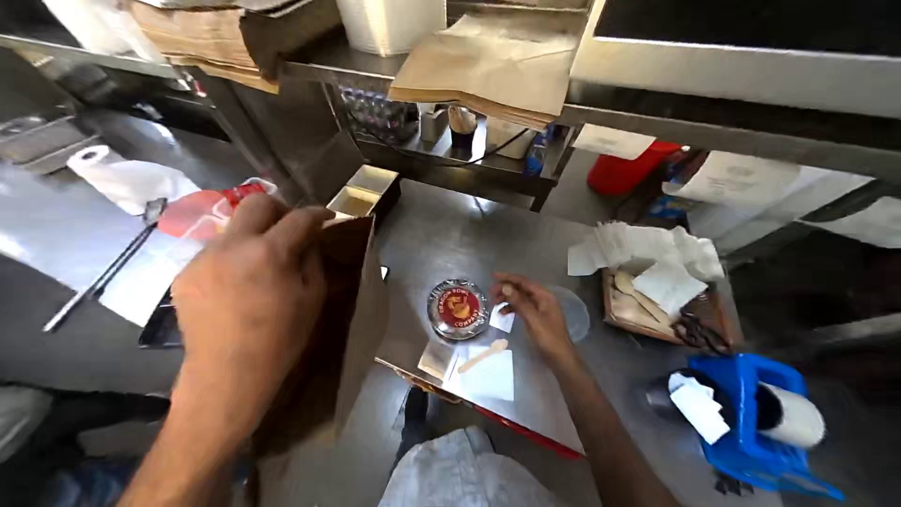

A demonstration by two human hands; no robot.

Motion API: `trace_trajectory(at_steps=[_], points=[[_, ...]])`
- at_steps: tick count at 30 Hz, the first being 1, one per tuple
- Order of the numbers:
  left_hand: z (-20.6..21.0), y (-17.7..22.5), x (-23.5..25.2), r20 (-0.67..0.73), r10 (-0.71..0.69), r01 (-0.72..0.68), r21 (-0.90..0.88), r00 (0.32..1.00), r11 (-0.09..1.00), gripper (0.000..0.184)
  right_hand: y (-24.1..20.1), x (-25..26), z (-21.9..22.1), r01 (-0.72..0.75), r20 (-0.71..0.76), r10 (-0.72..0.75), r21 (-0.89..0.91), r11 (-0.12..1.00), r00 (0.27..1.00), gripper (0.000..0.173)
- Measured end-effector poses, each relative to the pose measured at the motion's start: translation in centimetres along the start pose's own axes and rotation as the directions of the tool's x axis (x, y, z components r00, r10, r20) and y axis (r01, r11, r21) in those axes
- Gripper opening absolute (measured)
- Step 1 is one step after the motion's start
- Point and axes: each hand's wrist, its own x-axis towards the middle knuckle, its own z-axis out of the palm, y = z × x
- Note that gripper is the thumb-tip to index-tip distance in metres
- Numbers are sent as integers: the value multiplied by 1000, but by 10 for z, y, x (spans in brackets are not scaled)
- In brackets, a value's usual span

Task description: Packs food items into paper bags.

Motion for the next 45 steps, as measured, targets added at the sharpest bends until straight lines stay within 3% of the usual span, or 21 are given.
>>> trace_trajectory(at_steps=[1, 3, 6, 9, 12, 17, 21, 25, 28, 31, 34, 38, 42, 44, 45], points=[[0, -2, 11, 19, -2, 2, 17, 1000, 1000, 27, 36, 17, -1, -173, -104, 154, -207, 963, 982, 41], [6, -4, 39, 61, 12, -13, 18, 998, 1000, 24, 99, 38, 8, -458, -173, 425, -387, 800, 889, 58], [23, -8, 78, 112, 62, -61, -10, 992, 998, 21, 128, 49, 38, -670, -232, 629, -235, 704, 742, 35], [45, -12, 108, 141, 133, -122, -85, 981, 989, 20, 130, 47, 58, -622, -250, 618, 72, 779, 745, 24], [72, -9, 133, 168, 177, -159, -115, 970, 981, 19, 128, 45, 71, -581, -218, 629, 247, 775, 747, 29], [117, 1, 152, 199, 184, -151, -168, 963, 974, 20, 129, 50, 74, -513, -209, 637, 434, 740, 742, 34], [140, 15, 167, 213, 139, -114, -125, 967, 986, 21, 130, 33, 40, -400, -288, 603, 531, 747, 744, 27], [152, 40, 171, 268, 121, -93, -112, 956, 989, 23, 99, -9, -7, -320, -447, 531, 465, 826, 720, 26], [156, 67, 162, 328, 170, -147, -93, 929, 985, 24, 50, -34, -36, -289, -521, 503, 439, 851, 689, 25], [157, 101, 141, 383, 248, -236, -78, 890, 969, 24, -3, -44, -49, -274, -459, 491, 462, 844, 740, 33], [143, 141, 104, 421, 365, -330, -156, 830, 931, 23, -28, -32, -48, -287, -363, 482, 474, 832, 797, 34], [114, 176, 51, 382, 538, -415, -359, 752, 836, 16, -37, -10, -38, -366, -344, 539, 454, 812, 769, 26], [94, 204, 24, 415, 513, -321, -449, 752, 834, 15, -22, 3, -48, -442, -527, 512, 265, 857, 678, 20], [93, 207, 19, 404, 519, -278, -519, 753, 808, 18, -19, 8, -55, -423, -560, 400, 97, 901, 725, 20], [96, 205, 20, 380, 508, -262, -538, 773, 801, 20, -51, 15, -55, -538, -501, 472, 15, 843, 725, 20]])
